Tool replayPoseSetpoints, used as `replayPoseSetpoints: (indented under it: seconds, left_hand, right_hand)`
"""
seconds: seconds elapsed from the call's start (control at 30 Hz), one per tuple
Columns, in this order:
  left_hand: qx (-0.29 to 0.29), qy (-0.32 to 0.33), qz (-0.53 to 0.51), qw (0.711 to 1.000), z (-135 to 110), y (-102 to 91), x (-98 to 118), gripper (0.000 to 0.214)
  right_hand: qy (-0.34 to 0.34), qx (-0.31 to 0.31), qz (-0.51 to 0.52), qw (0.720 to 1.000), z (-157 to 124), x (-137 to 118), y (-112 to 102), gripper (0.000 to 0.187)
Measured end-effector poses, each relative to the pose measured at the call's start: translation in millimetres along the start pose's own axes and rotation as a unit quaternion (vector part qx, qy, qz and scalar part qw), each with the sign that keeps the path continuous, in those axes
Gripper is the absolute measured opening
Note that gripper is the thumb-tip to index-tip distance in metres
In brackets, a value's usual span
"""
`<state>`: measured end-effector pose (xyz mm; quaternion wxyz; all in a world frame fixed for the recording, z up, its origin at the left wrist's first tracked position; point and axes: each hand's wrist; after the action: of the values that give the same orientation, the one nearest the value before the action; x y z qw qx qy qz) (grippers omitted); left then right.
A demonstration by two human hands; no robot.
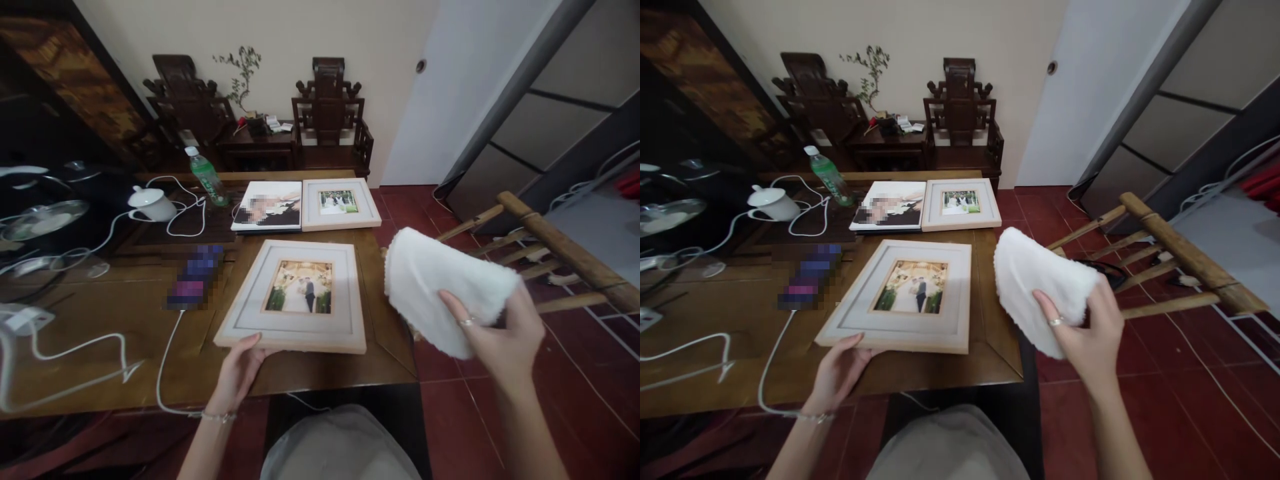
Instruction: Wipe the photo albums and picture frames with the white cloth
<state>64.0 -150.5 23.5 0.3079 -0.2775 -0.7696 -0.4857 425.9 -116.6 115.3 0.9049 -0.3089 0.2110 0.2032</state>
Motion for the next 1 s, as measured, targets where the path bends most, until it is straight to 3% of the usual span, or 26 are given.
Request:
replayPoseSetpoints:
  seconds: [0.1, 0.2, 0.3, 0.5, 0.57, 0.67, 0.73, 0.83, 0.9, 1.0]
  left_hand:
    - [-0.022, -0.034, -0.006, 0.999, 0, 13.8, -8, 0.036]
    - [-0.027, -0.083, -0.020, 0.996, 0, 29.2, -16, 0.028]
    - [-0.011, -0.114, -0.044, 0.992, -1, 40.8, -24, 0.018]
    - [-0.051, -0.114, -0.055, 0.991, -4, 43.6, -31, 0.008]
    - [-0.073, -0.121, 0.000, 0.990, -6, 38.9, -27, 0.012]
    - [-0.100, -0.144, 0.159, 0.972, -9, 31.0, -12, 0.024]
    - [-0.106, -0.088, 0.225, 0.965, -10, 29.1, 2, 0.024]
    - [-0.052, 0.125, 0.303, 0.943, 4, 33.9, 19, 0.005]
    - [-0.023, 0.255, 0.362, 0.897, 25, 39.7, 25, 0.013]
    - [-0.086, 0.363, 0.485, 0.791, 65, 45.3, 20, 0.034]
  right_hand:
    - [-0.113, -0.101, -0.023, 0.988, -6, -11, 15, 0.006]
    - [-0.209, -0.256, 0.019, 0.944, -22, -23, 37, 0.026]
    - [-0.233, -0.345, 0.020, 0.909, -37, -29, 59, 0.046]
    - [-0.202, -0.396, -0.038, 0.895, -46, -23, 92, 0.057]
    - [-0.205, -0.396, -0.037, 0.894, -45, -21, 99, 0.056]
    - [-0.203, -0.392, -0.025, 0.897, -46, -21, 102, 0.054]
    - [-0.197, -0.389, -0.018, 0.900, -47, -22, 102, 0.053]
    - [-0.197, -0.384, -0.011, 0.902, -47, -22, 103, 0.052]
    - [-0.201, -0.380, -0.008, 0.903, -46, -21, 104, 0.052]
    - [-0.205, -0.383, -0.010, 0.901, -45, -19, 104, 0.053]
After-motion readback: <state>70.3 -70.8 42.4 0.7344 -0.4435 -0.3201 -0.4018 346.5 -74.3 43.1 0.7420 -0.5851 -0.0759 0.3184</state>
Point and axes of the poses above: each hand's wrist, its own z-axis towards the middle knuckle, its own y-axis out of the palm, x = y × z, and after that the axes turned 5 degrees about y, right-handed
